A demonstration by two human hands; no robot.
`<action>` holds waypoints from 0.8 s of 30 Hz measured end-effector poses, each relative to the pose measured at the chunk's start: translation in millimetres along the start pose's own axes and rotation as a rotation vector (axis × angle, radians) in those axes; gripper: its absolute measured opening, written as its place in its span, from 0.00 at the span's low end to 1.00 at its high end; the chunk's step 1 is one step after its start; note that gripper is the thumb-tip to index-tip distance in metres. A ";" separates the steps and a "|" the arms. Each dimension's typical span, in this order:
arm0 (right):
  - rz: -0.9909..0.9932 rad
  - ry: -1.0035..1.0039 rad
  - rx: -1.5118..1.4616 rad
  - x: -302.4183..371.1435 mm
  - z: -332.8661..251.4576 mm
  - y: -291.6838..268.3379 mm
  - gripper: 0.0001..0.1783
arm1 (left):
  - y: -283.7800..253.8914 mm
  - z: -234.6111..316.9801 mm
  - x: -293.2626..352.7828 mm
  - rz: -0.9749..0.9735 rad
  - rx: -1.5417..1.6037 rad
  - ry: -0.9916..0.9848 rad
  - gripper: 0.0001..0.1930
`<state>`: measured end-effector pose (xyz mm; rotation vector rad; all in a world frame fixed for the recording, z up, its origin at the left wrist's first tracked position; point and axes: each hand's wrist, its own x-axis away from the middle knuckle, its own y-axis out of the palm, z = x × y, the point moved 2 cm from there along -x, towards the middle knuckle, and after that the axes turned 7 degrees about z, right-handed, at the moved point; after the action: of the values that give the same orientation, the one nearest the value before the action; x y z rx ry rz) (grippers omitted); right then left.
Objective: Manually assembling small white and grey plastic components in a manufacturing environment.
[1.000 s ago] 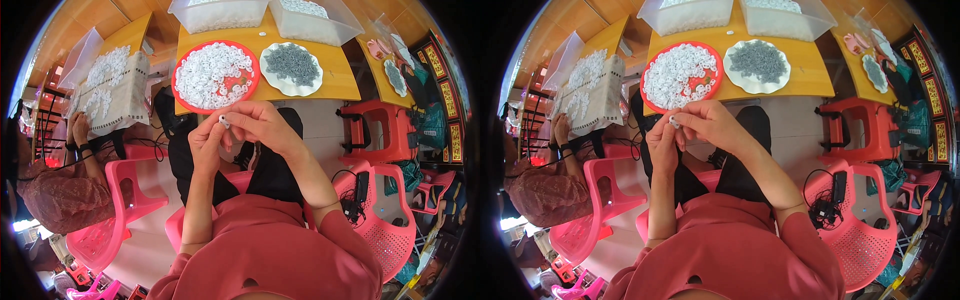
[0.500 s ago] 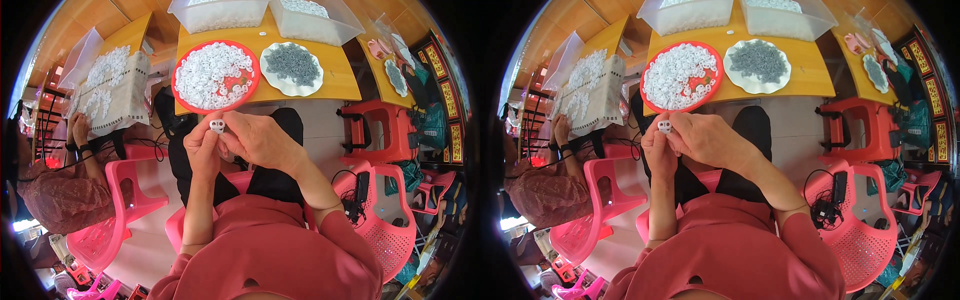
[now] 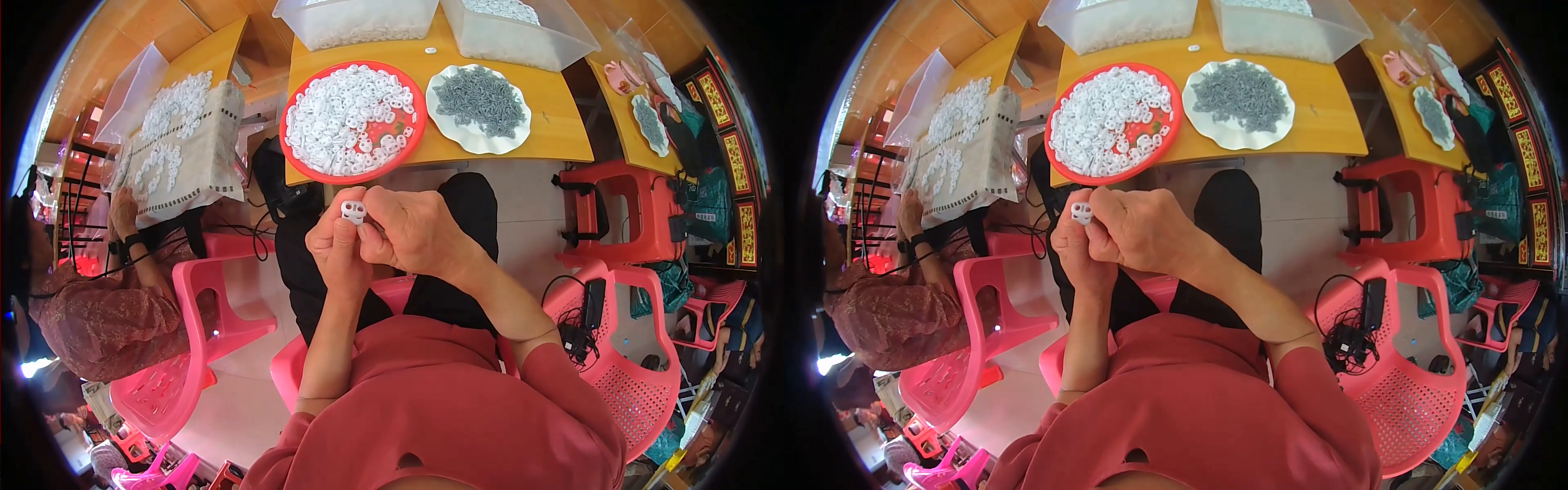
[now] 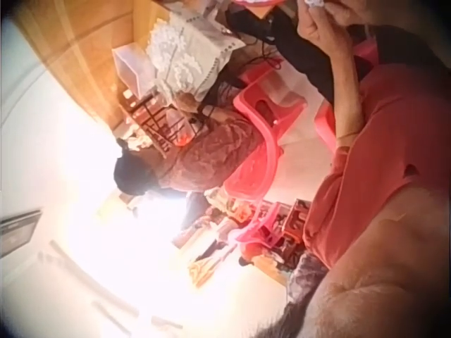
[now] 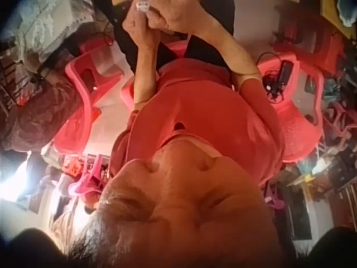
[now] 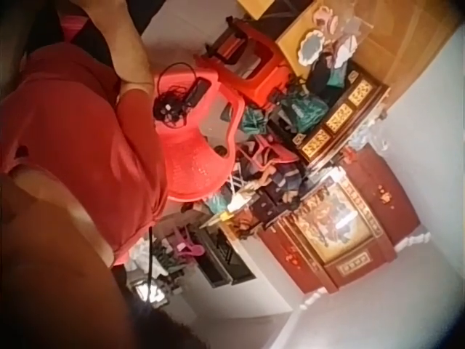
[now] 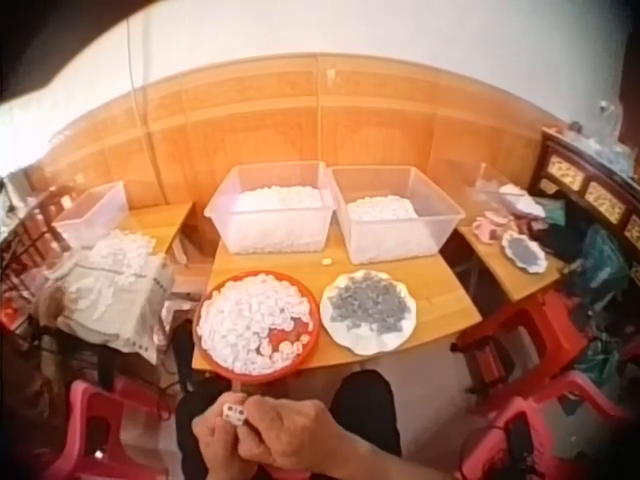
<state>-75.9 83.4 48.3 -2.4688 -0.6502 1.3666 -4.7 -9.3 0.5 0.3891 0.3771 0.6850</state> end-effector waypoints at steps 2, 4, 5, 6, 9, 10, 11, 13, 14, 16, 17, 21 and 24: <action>-0.002 0.003 0.002 0.4 0.1 -0.1 0.09 | 0.8 1.5 0.3 0.010 -0.004 0.000 0.22; 0.005 -0.001 0.003 1.1 0.6 -0.2 0.09 | 1.6 2.8 0.4 0.006 -0.033 0.012 0.22; 0.005 0.001 0.002 1.4 0.1 0.3 0.09 | 2.7 3.6 0.9 0.007 -0.034 0.011 0.22; 0.010 0.015 0.008 1.6 -0.7 0.8 0.09 | 4.3 4.2 1.5 0.025 -0.020 0.002 0.21; 0.022 0.027 0.016 1.7 -1.2 2.4 0.08 | 6.0 4.7 2.0 0.035 0.016 -0.016 0.20; 0.028 0.025 0.018 1.7 -1.2 2.9 0.08 | 6.6 5.0 1.9 0.028 0.039 -0.023 0.19; 0.028 0.026 0.018 2.5 -0.2 3.8 0.08 | 8.2 5.1 2.2 0.028 0.039 -0.024 0.19; 0.021 0.045 0.060 4.7 3.5 6.4 0.08 | 11.5 4.0 2.5 0.064 0.062 -0.092 0.18; 0.021 0.044 0.058 5.5 4.2 8.4 0.08 | 10.2 3.2 2.2 0.065 0.062 -0.090 0.18; 0.021 0.090 0.086 6.8 6.4 12.3 0.07 | 7.5 -1.3 0.9 0.039 0.155 -0.169 0.17; 0.021 0.089 0.086 7.9 6.9 13.4 0.07 | 9.3 -1.9 -0.5 0.039 0.156 -0.168 0.17; -0.011 0.119 0.143 9.5 9.2 15.5 0.07 | 14.9 -7.2 -0.4 0.198 0.133 -0.198 0.17; 0.035 0.093 0.164 9.0 11.2 15.6 0.06 | 15.7 -8.0 -1.5 0.203 0.174 -0.236 0.17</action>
<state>-77.1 74.2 29.2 -2.4066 -0.4567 1.2547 -17.8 2.6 1.2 0.6731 0.1737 0.7967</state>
